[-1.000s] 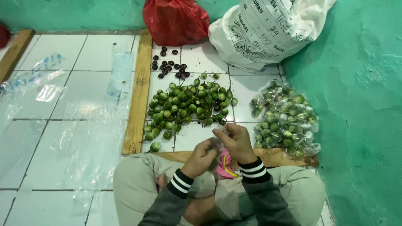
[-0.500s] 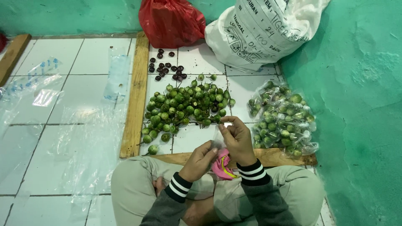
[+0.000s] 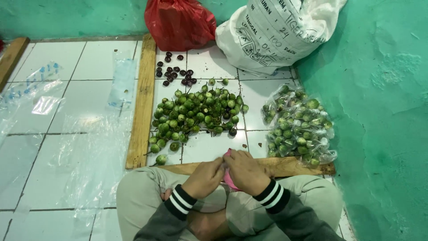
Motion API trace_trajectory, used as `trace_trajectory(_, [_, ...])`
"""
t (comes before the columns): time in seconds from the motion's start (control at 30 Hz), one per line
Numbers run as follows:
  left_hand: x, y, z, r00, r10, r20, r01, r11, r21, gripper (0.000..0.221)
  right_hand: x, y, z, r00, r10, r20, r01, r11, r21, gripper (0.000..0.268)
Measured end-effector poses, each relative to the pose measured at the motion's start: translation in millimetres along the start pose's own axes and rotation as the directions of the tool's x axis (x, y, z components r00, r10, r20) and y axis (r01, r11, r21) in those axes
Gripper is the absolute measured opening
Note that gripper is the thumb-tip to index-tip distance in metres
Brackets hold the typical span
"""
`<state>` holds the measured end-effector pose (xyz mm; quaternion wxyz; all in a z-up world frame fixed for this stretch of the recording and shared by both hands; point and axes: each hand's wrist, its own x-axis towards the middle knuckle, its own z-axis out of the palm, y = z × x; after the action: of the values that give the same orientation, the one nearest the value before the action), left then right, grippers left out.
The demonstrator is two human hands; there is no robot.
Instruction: Picking up small green vegetables from a pile on the floor and placing them into a plastic bag.
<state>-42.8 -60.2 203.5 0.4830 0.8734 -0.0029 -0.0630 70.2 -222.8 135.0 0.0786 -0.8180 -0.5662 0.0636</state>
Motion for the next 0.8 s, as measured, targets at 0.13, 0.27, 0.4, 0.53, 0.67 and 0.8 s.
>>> trace_trajectory(0.13, [2.6,-49.5,29.7,0.997,0.082,0.01,-0.082,0.967,0.24,0.023,-6.1,-17.6,-4.4,0.995,0.04,-0.091,-0.029,0.993,0.114,0.011])
trace_trajectory(0.27, [-2.4,-53.8,22.9,0.991,0.128,0.034,-0.133,0.963,0.234,0.02,-3.6,-38.8,-65.3,0.852,0.354,0.387,-0.495,0.785,0.372,0.022])
trace_trajectory(0.4, [-6.7,-30.2,8.1,0.994,0.097,0.056,-0.104,0.984,0.141,0.013,-5.3,-4.2,-21.8,0.914,0.163,0.371,-0.401,0.233,0.886,0.021])
trace_trajectory(0.53, [-2.4,-22.6,3.4,0.994,0.107,-0.013,-0.107,0.993,-0.047,0.016,-5.1,15.3,-32.0,0.851,0.097,0.517,-0.501,-0.153,0.852,0.033])
trace_trajectory(0.67, [7.2,-45.6,15.0,0.994,0.031,-0.104,-0.068,0.925,-0.374,0.03,-6.9,28.7,-10.3,0.92,0.206,0.334,-0.208,-0.466,0.86,0.021])
trace_trajectory(0.8, [18.9,-74.5,26.3,0.959,0.073,-0.273,-0.177,0.908,-0.379,0.038,-3.1,27.7,-3.9,0.829,0.557,-0.05,0.07,-0.015,0.997,0.034])
